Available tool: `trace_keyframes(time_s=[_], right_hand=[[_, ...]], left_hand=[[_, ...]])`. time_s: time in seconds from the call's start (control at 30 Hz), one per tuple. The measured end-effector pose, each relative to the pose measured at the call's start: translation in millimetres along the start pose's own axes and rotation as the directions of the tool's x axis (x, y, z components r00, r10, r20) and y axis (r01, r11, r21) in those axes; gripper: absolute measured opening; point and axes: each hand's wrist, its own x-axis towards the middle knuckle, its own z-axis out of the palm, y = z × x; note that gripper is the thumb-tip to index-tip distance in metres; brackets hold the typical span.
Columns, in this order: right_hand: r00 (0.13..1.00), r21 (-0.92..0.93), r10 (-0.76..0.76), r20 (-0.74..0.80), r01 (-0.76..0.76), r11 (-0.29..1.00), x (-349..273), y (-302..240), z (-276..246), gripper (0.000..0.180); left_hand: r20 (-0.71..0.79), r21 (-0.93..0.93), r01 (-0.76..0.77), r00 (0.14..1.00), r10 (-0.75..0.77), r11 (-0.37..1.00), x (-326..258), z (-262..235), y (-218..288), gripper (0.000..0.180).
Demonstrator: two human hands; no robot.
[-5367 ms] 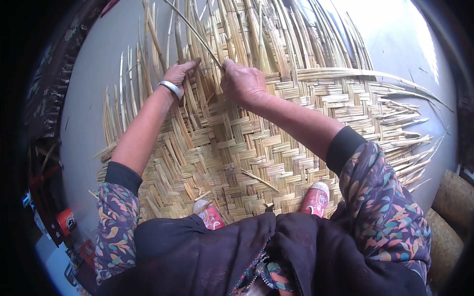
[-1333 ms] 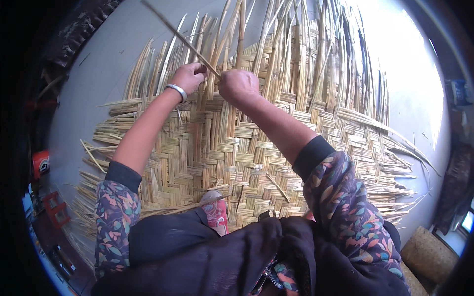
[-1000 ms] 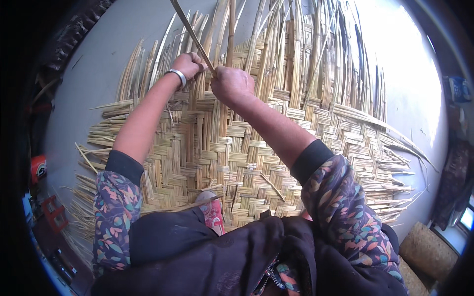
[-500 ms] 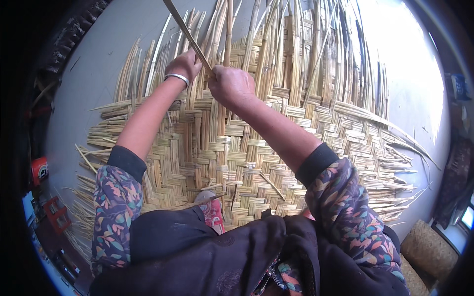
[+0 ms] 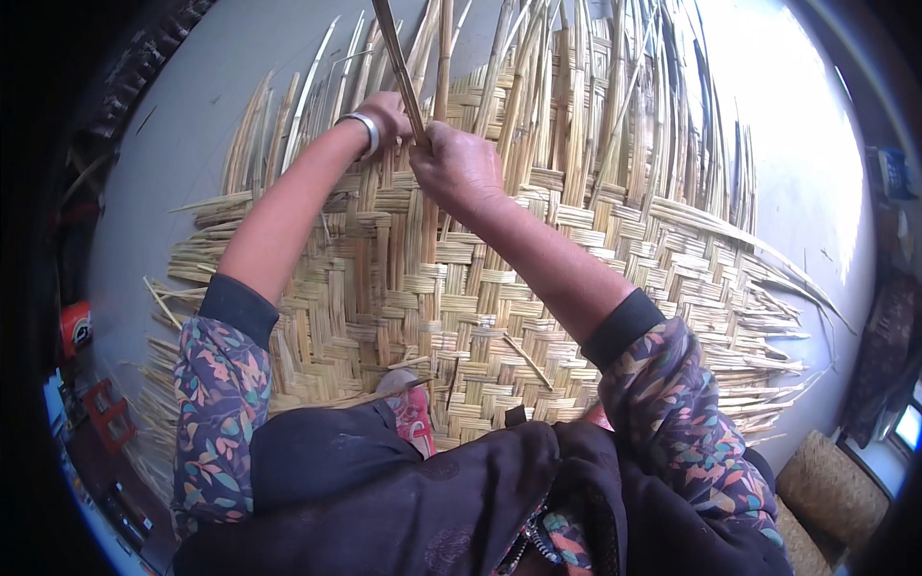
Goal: The person weaves a large circular mat or basket base using dried palm leaves. They interlace the leaves by hand, repeatedly pulling and adjusting strands to form a tight pattern. The work is performed on the floor with the camera positioned overhead.
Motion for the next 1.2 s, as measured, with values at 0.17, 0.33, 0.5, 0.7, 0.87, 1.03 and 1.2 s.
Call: trace_keyframes(time_s=[0.17,0.33,0.5,0.7,0.87,1.03,1.2], right_hand=[[0.998,0.081,0.063,0.009,-0.063,0.995,3.0,5.4,-0.7,0.023],[0.984,0.157,0.175,0.009,-0.175,0.972,12.3,12.3,6.0,0.025],[0.972,0.107,0.218,0.084,-0.227,0.968,22.8,13.0,10.9,0.027],[0.969,0.082,0.23,0.089,-0.237,0.968,28.6,15.4,15.7,0.029],[0.968,0.003,0.188,0.165,-0.191,0.982,31.2,16.7,19.2,0.026],[0.967,-0.158,-0.029,0.253,0.071,0.985,31.8,26.9,19.6,0.027],[0.951,-0.096,-0.103,0.292,0.137,0.986,33.6,31.8,18.7,0.026]], left_hand=[[0.006,-0.651,-0.016,1.0,0.026,0.759,-24.6,3.6,-9.0,0.028],[-0.086,-0.591,-0.012,0.995,-0.048,0.807,-33.6,4.4,-2.2,0.041],[0.069,-0.79,-0.031,0.988,0.139,0.613,-24.8,1.3,-28.5,0.031],[-0.093,-0.593,-0.068,0.996,0.015,0.803,-29.6,4.2,-17.3,0.034],[0.096,-0.925,0.011,0.974,0.206,0.379,-36.7,5.7,-37.5,0.022],[-0.063,-0.996,-0.072,0.986,0.151,0.056,-39.4,10.0,-48.9,0.019],[-0.204,-0.965,-0.202,0.979,-0.005,-0.167,-48.8,8.9,-80.2,0.02]])
